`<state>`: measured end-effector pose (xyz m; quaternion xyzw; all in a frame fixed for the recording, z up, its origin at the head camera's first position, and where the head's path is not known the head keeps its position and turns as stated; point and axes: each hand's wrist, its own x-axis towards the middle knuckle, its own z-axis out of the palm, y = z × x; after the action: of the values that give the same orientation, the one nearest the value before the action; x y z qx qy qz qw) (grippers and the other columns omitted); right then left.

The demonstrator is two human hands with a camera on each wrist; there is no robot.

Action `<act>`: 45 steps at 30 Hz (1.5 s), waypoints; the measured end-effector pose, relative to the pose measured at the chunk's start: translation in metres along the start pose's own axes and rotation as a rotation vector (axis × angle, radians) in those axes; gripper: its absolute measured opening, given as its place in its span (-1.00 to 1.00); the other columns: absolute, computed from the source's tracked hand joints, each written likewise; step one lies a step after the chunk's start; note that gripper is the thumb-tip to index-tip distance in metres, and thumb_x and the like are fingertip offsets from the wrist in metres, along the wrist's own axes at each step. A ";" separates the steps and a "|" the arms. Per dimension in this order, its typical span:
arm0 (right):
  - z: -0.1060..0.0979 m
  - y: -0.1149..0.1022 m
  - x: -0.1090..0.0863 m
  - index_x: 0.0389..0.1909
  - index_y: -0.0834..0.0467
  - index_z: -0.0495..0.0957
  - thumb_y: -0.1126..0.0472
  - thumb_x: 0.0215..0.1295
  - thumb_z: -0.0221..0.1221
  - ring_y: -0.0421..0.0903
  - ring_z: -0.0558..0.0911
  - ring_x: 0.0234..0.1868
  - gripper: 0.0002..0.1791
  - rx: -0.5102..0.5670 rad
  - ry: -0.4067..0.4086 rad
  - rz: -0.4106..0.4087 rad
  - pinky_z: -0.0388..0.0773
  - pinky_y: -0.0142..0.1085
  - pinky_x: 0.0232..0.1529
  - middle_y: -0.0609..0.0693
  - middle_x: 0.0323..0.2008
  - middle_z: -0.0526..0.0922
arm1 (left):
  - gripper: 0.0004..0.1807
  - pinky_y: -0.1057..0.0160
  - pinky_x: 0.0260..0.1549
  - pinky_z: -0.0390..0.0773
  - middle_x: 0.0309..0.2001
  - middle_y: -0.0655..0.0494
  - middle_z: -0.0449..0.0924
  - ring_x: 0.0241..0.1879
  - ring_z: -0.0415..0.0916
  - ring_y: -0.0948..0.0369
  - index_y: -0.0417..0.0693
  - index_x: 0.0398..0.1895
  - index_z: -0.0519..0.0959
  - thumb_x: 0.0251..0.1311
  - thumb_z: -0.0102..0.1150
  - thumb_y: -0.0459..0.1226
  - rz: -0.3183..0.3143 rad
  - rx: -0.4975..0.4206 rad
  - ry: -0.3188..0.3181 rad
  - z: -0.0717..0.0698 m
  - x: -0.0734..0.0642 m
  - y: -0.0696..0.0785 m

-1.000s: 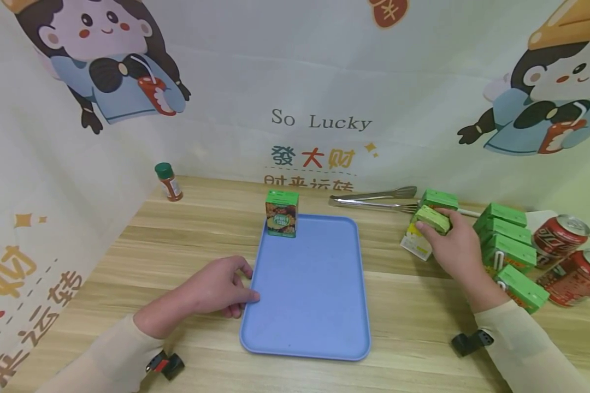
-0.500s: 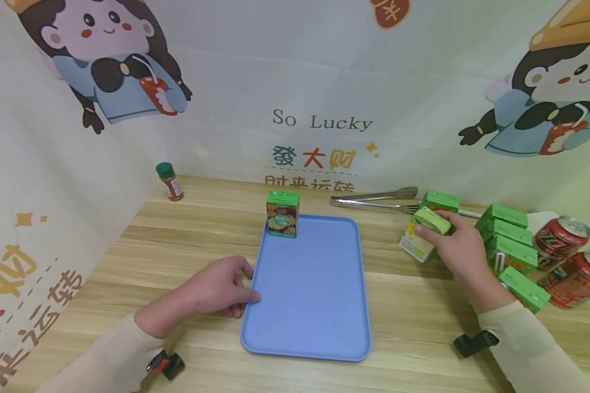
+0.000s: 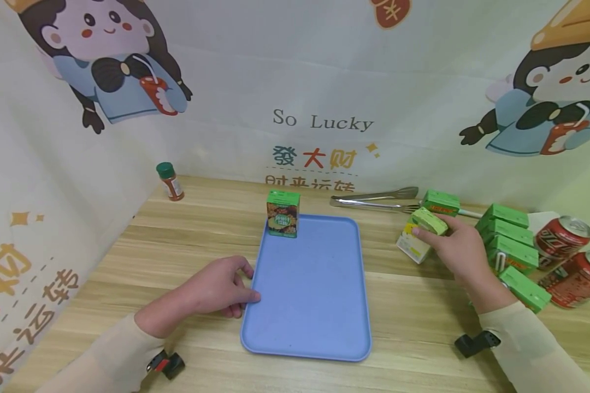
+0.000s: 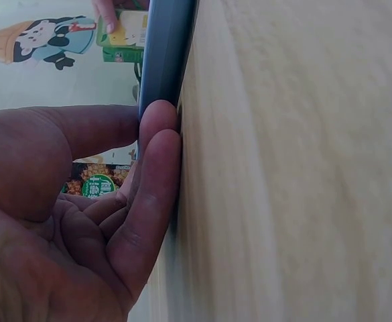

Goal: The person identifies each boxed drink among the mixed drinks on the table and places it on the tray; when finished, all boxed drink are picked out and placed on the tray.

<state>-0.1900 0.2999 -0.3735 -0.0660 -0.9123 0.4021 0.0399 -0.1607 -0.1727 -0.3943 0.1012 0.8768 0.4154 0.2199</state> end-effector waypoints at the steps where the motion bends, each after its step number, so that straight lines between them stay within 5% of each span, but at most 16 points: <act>1: 0.000 -0.001 0.000 0.68 0.36 0.27 -0.24 0.59 0.32 0.14 0.65 0.12 -0.03 -0.001 0.003 -0.005 0.63 -0.17 -0.03 0.44 0.39 0.56 | -0.61 0.14 -0.55 0.78 -0.52 -0.01 0.73 -0.60 0.71 0.12 -0.29 0.10 0.54 0.39 0.52 -0.34 -0.002 0.001 0.000 0.000 0.000 0.000; 5: 0.002 -0.003 -0.002 0.64 0.32 0.37 -0.22 0.58 0.35 -0.03 0.65 -0.01 -0.09 -0.005 0.008 -0.027 0.58 -0.38 -0.19 0.39 0.30 0.64 | -0.60 0.14 -0.55 0.78 -0.51 -0.01 0.73 -0.59 0.72 0.11 -0.30 0.12 0.55 0.39 0.53 -0.34 -0.005 0.007 0.003 0.000 -0.001 0.000; 13: 0.004 -0.010 -0.007 0.61 0.26 0.46 -0.26 0.56 0.36 0.04 0.59 0.06 -0.12 0.005 -0.031 -0.039 0.55 -0.31 -0.17 0.34 0.27 0.67 | -0.60 0.14 -0.55 0.78 -0.52 0.00 0.73 -0.59 0.72 0.12 -0.28 0.12 0.55 0.38 0.54 -0.33 -0.005 0.013 0.007 0.000 -0.001 -0.001; 23: 0.010 -0.033 -0.015 0.52 0.24 0.56 -0.11 0.49 0.48 -0.23 0.66 -0.14 -0.24 0.086 -0.075 -0.110 0.67 -0.42 -0.22 0.22 0.09 0.76 | -0.57 0.13 -0.55 0.78 -0.53 -0.02 0.72 -0.60 0.71 0.11 -0.33 0.13 0.55 0.36 0.55 -0.34 -0.002 -0.011 0.008 0.000 -0.003 -0.001; 38: 0.050 -0.082 -0.010 0.42 0.15 0.68 0.11 0.43 0.54 -0.01 0.70 -0.05 -0.41 0.231 -0.279 -0.219 0.73 -0.22 -0.08 0.11 0.04 0.80 | -0.52 0.13 -0.52 0.79 -0.52 -0.03 0.74 -0.58 0.73 0.10 -0.34 0.16 0.53 0.33 0.57 -0.34 0.012 -0.033 -0.027 -0.002 0.000 -0.003; 45: 0.078 -0.100 0.000 0.40 0.10 0.70 0.10 0.38 0.57 0.00 0.73 -0.02 -0.40 0.210 -0.362 -0.252 0.70 -0.13 0.01 0.04 0.06 0.83 | -0.50 0.12 -0.52 0.80 -0.51 -0.03 0.75 -0.57 0.74 0.09 -0.35 0.17 0.52 0.32 0.57 -0.36 0.015 -0.037 -0.033 -0.004 -0.001 -0.003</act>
<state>-0.2088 0.1766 -0.3520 0.1258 -0.8589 0.4917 -0.0679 -0.1618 -0.1775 -0.3948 0.1107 0.8646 0.4314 0.2327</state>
